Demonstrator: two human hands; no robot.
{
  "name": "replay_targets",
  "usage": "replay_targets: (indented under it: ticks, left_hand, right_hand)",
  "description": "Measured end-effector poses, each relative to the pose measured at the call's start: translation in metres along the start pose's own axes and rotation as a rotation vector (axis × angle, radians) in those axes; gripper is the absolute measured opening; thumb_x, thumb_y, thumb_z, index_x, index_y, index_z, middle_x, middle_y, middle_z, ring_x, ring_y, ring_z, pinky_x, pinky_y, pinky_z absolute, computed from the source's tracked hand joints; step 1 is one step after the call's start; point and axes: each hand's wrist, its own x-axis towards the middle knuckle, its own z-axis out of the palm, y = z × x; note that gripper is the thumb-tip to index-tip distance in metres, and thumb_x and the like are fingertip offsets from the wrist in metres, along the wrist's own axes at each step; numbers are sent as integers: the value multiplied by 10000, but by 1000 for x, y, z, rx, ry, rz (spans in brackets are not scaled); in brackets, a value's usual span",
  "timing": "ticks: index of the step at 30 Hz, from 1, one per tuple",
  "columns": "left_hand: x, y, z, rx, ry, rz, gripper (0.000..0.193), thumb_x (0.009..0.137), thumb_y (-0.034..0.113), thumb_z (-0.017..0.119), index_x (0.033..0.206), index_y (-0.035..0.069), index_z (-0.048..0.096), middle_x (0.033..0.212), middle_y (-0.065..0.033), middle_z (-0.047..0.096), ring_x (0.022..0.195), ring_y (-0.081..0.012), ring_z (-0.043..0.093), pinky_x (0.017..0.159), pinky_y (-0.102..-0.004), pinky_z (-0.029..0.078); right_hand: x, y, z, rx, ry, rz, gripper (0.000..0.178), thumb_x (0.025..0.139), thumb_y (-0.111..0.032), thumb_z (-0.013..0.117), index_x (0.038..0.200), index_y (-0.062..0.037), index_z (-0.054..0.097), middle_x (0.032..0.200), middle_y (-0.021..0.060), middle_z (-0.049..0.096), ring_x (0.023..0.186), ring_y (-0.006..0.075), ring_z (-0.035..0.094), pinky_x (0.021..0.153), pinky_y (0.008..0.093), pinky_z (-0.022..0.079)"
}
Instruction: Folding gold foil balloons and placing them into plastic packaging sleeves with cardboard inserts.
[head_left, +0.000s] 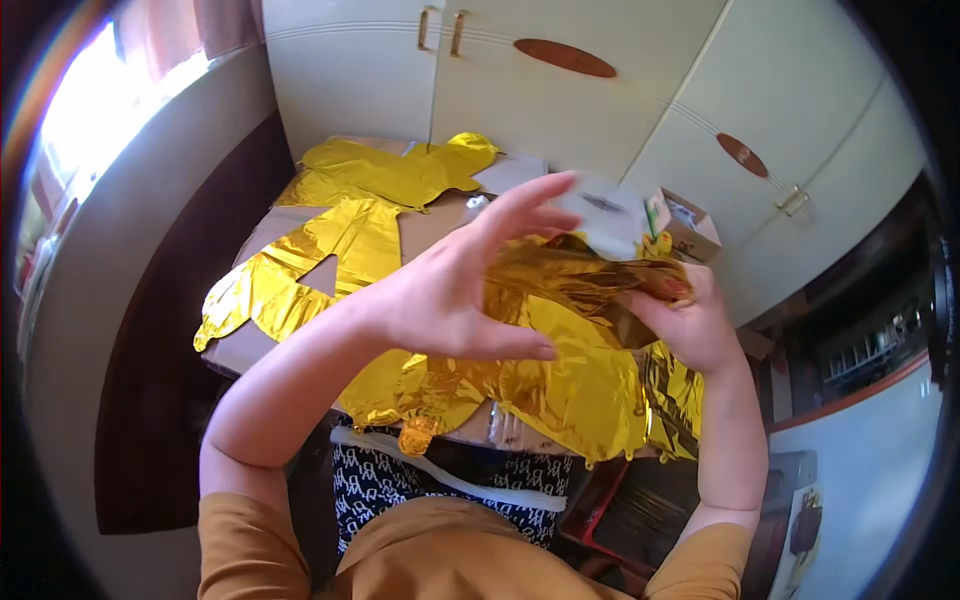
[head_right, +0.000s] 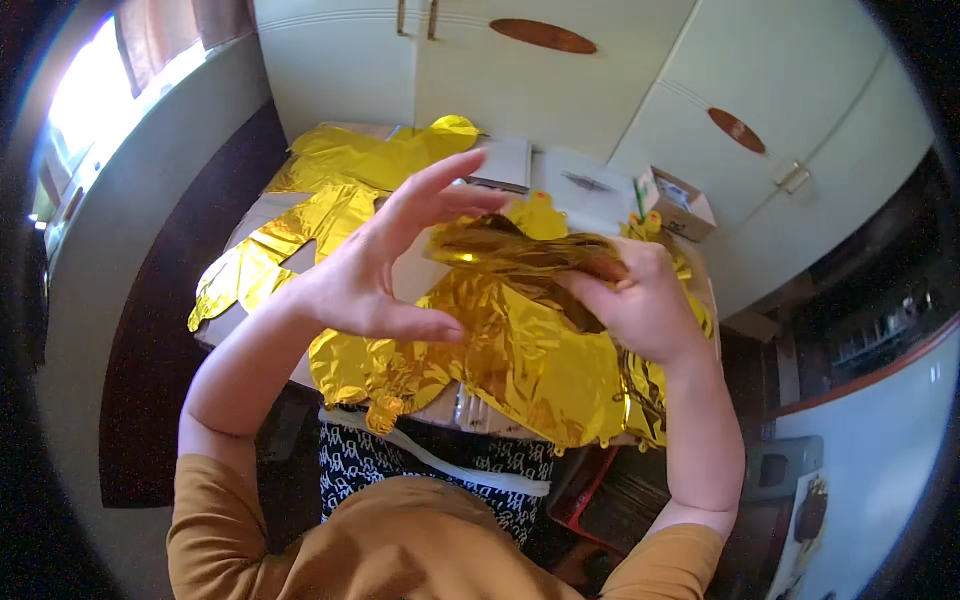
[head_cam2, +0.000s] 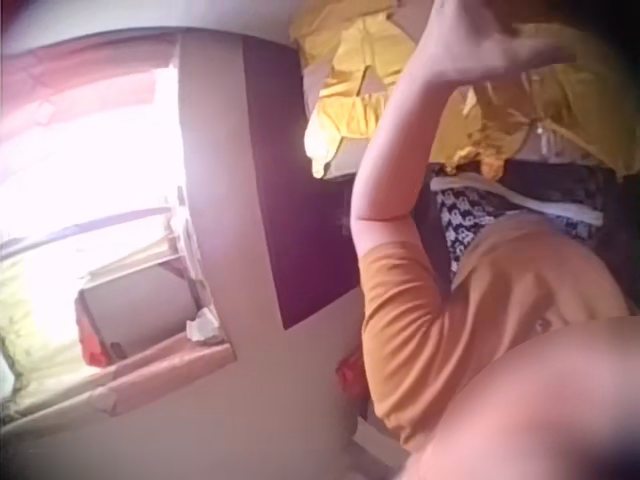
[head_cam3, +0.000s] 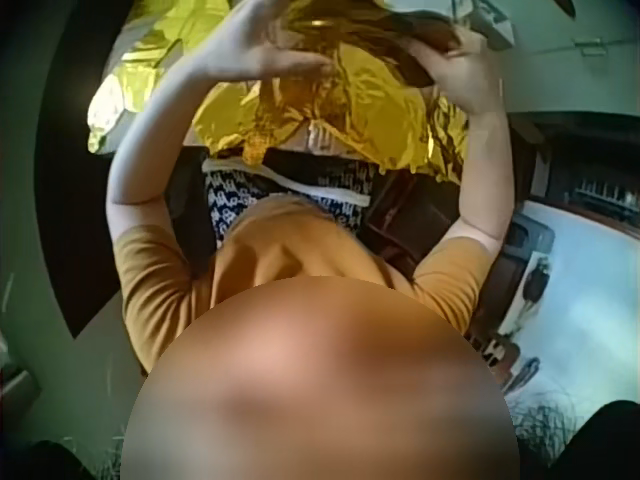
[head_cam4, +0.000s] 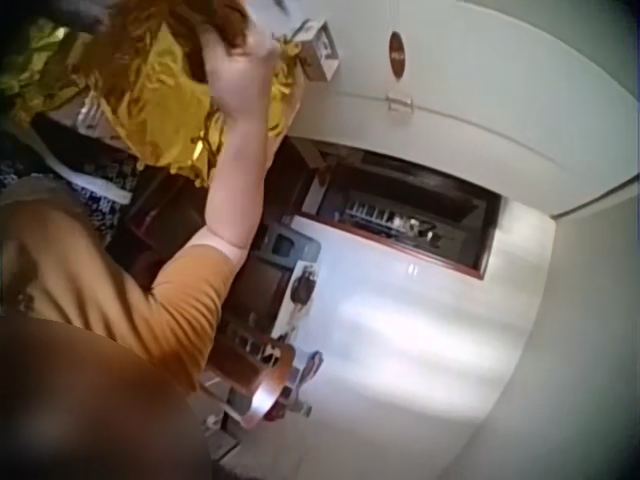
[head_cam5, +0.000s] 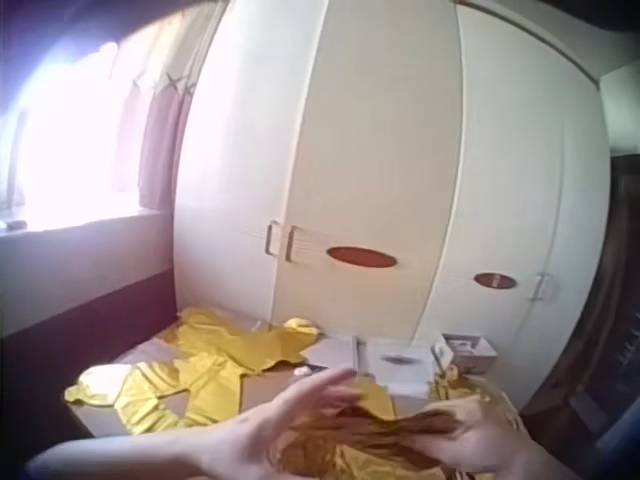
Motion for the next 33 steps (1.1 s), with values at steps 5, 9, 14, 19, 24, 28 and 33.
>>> replay_targets:
  ticks: [5,9,14,19,24,28,33]
  left_hand:
    - [2,-97,53,-100,-116,-263,1059,737,195,879,1584,103,249,1533,-152,446,1404,-316,436,1167,-415,358]
    - [53,-145,81,175,-245,-112,194,802,134,754,960,46,684,923,-165,691,835,-354,669,750,-432,532]
    - [118,-125,70,248,241,164,104,761,40,713,824,98,654,841,-64,639,881,-296,623,832,-413,483]
    - [87,-177,89,460,125,218,220,708,-19,718,873,100,636,948,-55,623,978,-310,573,873,-426,441]
    - [13,-223,82,724,107,60,253,787,86,724,1036,92,681,1156,-92,642,1142,-331,579,1005,-458,439]
    - [-25,-215,74,563,3,-130,301,821,130,717,1116,85,681,1223,-120,633,1190,-351,567,1029,-465,438]
    - [-59,-179,78,447,-83,-115,250,842,139,720,1080,64,700,1191,-139,639,1181,-356,570,1013,-472,450]
  right_hand:
    - [-42,23,-34,45,95,120,233,878,49,715,1095,51,630,985,34,709,897,103,641,837,253,519]
    - [-42,-42,-59,-355,123,-180,205,786,-44,809,903,28,656,783,121,661,659,254,624,626,327,486]
    - [-81,-67,-50,-693,206,-460,131,808,-140,777,902,-74,713,852,66,699,803,234,686,735,370,540]
    - [-123,-1,25,-810,108,-423,129,862,-148,701,936,-43,681,963,84,699,939,222,673,824,375,545]
    - [-143,76,108,-734,14,-355,115,842,-115,634,919,-32,652,943,100,676,963,239,663,919,397,505]
    - [-144,87,119,-692,27,-327,127,844,-117,617,936,-33,643,978,108,671,990,255,656,930,411,501]
    - [-145,83,114,-664,20,-311,149,841,-118,632,962,-39,669,1032,107,683,1020,266,662,915,428,509]
